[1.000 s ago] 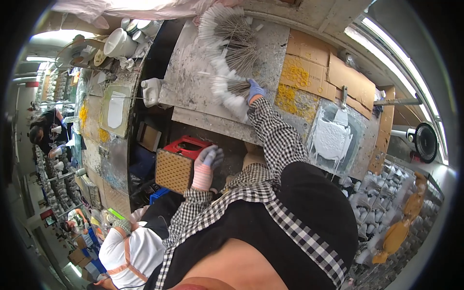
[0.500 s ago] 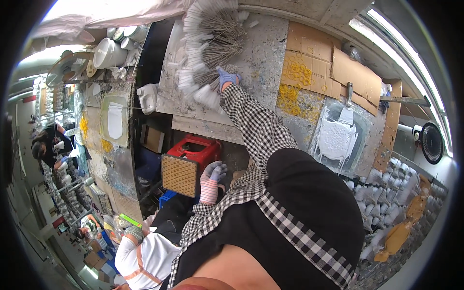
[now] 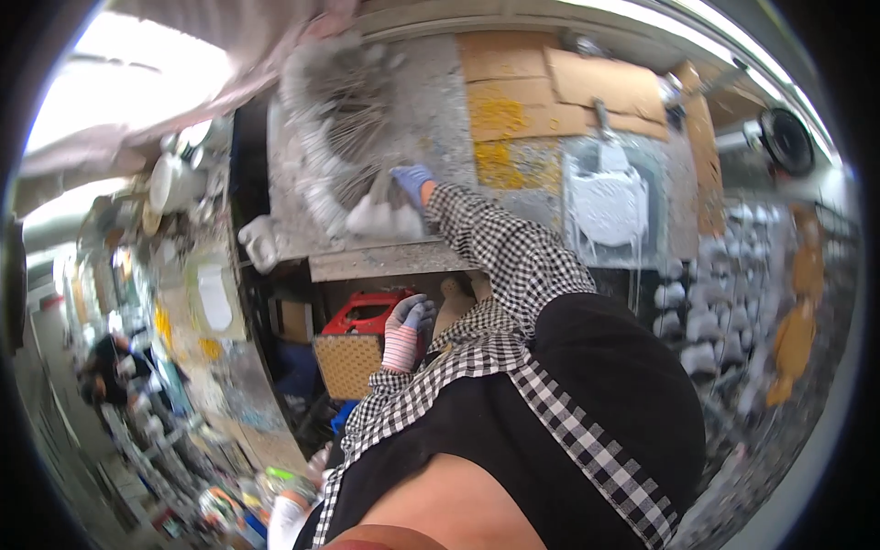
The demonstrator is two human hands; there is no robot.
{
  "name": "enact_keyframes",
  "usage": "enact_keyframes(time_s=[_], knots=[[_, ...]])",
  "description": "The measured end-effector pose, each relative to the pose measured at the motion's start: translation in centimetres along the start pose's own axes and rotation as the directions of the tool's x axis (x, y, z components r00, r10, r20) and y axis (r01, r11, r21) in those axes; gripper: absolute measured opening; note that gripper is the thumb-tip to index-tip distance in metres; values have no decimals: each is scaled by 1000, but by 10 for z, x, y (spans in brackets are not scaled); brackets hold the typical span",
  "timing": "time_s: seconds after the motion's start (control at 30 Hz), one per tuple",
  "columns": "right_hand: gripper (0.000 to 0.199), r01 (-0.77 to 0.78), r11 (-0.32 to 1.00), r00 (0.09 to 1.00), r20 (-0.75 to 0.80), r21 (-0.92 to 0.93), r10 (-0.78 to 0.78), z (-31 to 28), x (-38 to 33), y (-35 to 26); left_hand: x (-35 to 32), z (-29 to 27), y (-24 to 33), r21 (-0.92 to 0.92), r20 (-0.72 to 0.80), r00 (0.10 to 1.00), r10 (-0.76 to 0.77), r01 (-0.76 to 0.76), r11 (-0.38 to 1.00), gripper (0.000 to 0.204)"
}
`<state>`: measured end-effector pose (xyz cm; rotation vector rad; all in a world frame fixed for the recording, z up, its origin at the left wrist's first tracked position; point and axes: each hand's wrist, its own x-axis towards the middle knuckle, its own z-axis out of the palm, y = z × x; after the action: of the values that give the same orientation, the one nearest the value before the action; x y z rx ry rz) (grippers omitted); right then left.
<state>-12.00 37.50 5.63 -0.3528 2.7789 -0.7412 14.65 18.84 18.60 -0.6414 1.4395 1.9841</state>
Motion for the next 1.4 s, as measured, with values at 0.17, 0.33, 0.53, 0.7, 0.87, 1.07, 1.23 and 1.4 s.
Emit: enact_keyframes(time_s=[0.17, 0.33, 0.53, 0.7, 0.87, 1.07, 1.23, 1.4], knots=[[41, -308, 810, 790, -340, 499, 510, -23, -90, -64, -1, -11, -6, 56, 184, 980, -70, 60, 997, 29], [43, -279, 771, 865, -199, 572, 461, -83, -294, -102, 37, -35, -20, 279, 415, 872, -259, 149, 949, 30], [35, -681, 367, 350, -159, 633, 923, -31, -541, -108, 32, 32, -7, 597, 536, 764, -358, -43, 801, 27], [30, -477, -93, -193, -1, 874, 981, 102, -679, -74, 45, 58, -23, 670, 537, 732, -420, -67, 740, 25], [30, -476, -410, -471, 169, 778, 866, 210, -733, -50, 43, 80, -33, 750, 469, 735, -490, -39, 660, 26], [44, -455, -515, -558, 218, 727, 801, 222, -785, -17, 65, 117, -54, 784, 405, 778, -481, -24, 620, 26], [48, -414, -592, -585, 297, 691, 755, 199, -807, 40, 82, 154, -58, 843, 522, 760, -388, -390, 372, 26], [44, -547, -393, -322, 248, 739, 914, 188, -775, 49, 77, 166, -71, 881, 444, 796, -410, -306, 361, 26]])
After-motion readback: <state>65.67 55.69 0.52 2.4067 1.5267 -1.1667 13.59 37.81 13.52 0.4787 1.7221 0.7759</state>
